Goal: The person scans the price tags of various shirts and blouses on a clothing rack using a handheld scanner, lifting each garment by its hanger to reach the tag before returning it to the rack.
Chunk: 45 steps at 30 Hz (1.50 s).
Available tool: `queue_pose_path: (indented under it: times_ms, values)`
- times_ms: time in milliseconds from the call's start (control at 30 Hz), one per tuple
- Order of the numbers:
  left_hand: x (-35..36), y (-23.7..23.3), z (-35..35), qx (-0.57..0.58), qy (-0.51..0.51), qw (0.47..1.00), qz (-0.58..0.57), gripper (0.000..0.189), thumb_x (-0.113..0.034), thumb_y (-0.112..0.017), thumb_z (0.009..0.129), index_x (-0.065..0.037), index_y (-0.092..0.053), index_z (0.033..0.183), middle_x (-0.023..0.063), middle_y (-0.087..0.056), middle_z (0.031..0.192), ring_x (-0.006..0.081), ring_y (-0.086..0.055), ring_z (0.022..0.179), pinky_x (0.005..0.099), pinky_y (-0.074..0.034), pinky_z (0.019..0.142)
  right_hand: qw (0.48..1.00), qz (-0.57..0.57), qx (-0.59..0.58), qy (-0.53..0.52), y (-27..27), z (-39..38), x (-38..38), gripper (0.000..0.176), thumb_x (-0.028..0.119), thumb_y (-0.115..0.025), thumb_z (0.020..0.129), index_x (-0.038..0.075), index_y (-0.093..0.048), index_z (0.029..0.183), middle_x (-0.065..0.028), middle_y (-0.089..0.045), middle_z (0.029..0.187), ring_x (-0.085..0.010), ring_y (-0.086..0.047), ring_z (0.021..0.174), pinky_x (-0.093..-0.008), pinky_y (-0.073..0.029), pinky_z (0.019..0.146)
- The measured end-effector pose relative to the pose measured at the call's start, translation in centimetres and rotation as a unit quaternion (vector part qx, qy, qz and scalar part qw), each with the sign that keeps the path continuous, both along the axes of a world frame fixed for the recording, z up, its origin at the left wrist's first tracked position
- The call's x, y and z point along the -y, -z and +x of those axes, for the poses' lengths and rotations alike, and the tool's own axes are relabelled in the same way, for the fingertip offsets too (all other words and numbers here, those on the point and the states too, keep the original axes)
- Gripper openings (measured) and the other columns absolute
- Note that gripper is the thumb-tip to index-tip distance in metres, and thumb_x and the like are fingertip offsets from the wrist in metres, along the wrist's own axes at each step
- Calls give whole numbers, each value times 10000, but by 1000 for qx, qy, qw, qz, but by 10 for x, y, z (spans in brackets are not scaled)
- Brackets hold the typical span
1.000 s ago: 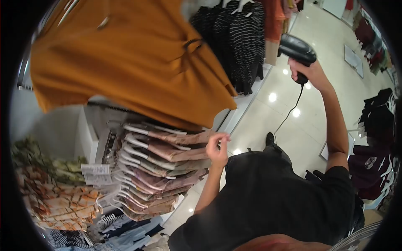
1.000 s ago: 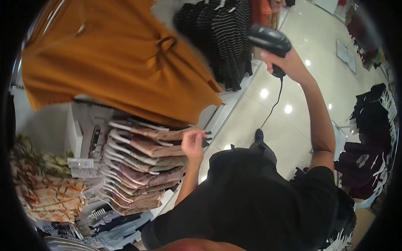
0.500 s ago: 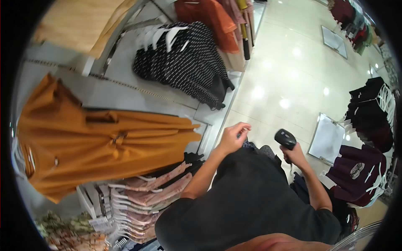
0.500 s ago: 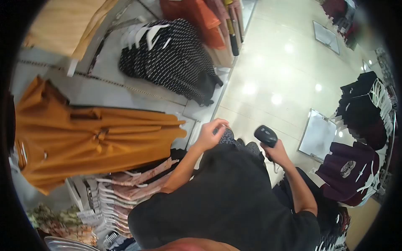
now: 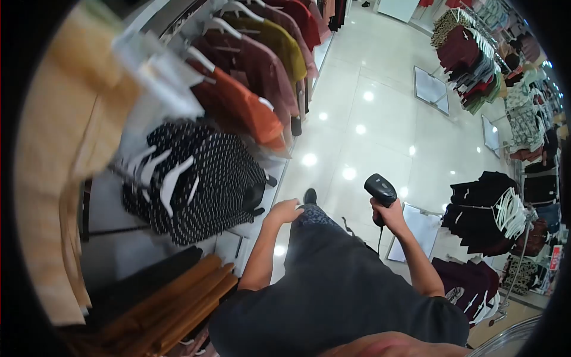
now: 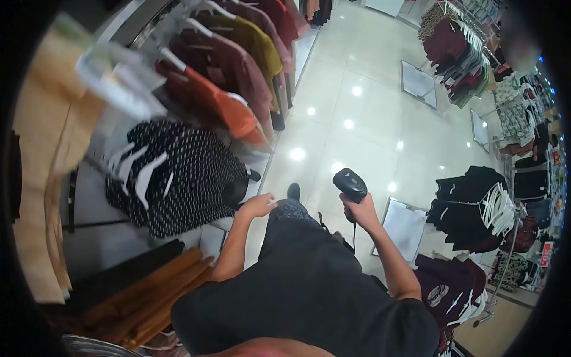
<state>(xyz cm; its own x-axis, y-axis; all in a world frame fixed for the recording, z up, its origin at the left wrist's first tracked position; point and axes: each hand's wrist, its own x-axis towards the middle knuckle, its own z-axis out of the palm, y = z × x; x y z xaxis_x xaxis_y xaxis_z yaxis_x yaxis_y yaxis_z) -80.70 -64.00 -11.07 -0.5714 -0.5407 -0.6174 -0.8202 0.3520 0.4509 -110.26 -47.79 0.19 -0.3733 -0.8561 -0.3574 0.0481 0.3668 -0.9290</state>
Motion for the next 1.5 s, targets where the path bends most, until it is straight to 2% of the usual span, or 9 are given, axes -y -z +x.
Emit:
queue_pose_path:
  times_ms: [200, 467, 667, 733, 867, 933, 1000, 1300, 1500]
  values:
    - [114, -39, -149, -255, 49, 961, -100, 304, -308, -586, 901, -60, -616, 1075, 159, -674, 951, 332, -647, 890, 414, -501, 778, 996, -31, 34, 70, -7, -87, 80, 152, 129, -688, 857, 30, -602, 780, -5, -549, 570, -84, -508, 457, -256, -391, 441]
    - [213, -67, -319, -362, -33, 930, 50, 204, -224, -623, 909, -31, -649, 970, 38, -670, 815, 111, -593, 724, 277, -467, 655, 978, -49, 89, 184, 39, -225, 172, 94, 84, -665, 874, 20, -599, 896, -21, -544, 621, -111, -539, 502, -254, -446, 492]
    - [294, -26, -429, -284, -95, 954, 18, 164, -188, -616, 897, -32, -651, 934, 94, -682, 810, 187, -651, 734, 316, -497, 671, 983, -84, 45, 160, 51, -370, 273, 133, 139, -658, 888, 22, -594, 881, -5, -537, 626, -96, -524, 508, -244, -436, 499]
    - [313, -70, -490, -324, -13, 943, -78, 164, -188, -614, 900, -35, -650, 950, 113, -681, 817, 206, -667, 766, 322, -506, 689, 978, -92, 79, 172, 32, -413, 308, 137, 145, -659, 887, 25, -593, 885, -4, -532, 632, -96, -526, 513, -245, -437, 500]
    - [362, -121, -571, -319, 22, 946, 55, 177, -171, -632, 900, -23, -643, 997, 117, -686, 887, 207, -657, 786, 323, -505, 711, 980, -113, 86, 142, 9, -491, 375, 113, 112, -657, 881, 20, -594, 895, -10, -537, 637, -97, -530, 524, -244, -441, 519]
    - [394, -114, -585, -302, 5, 952, 52, 197, -198, -625, 897, -32, -643, 1001, 131, -689, 896, 253, -662, 800, 349, -510, 715, 985, -91, 79, 124, 2, -521, 406, 103, 99, -655, 879, 17, -594, 898, -13, -538, 639, -97, -532, 529, -245, -443, 527]
    - [433, -101, -591, -201, -3, 973, -110, 215, -244, -597, 899, -53, -648, 984, 153, -681, 882, 307, -660, 824, 391, -509, 723, 982, -124, 82, 119, 0, -548, 439, 91, 104, -672, 869, 20, -640, 858, -1, -561, 613, -89, -541, 517, -249, -441, 516]
    - [637, -33, -632, -205, -145, 953, -171, 215, -232, -503, 926, -46, -609, 902, 212, -645, 790, 415, -616, 799, 483, -476, 706, 987, -109, 50, 104, 8, -643, 621, 77, 67, -633, 866, 8, -601, 904, -15, -542, 629, -100, -533, 519, -260, -430, 509]
    - [762, -47, -715, -246, -174, 934, -194, 208, -206, -478, 940, -19, -554, 888, 240, -611, 765, 451, -581, 771, 509, -443, 672, 988, -113, 9, 104, -39, -692, 754, 49, 53, -601, 864, 18, -589, 896, -16, -545, 644, -111, -546, 534, -271, -444, 541]
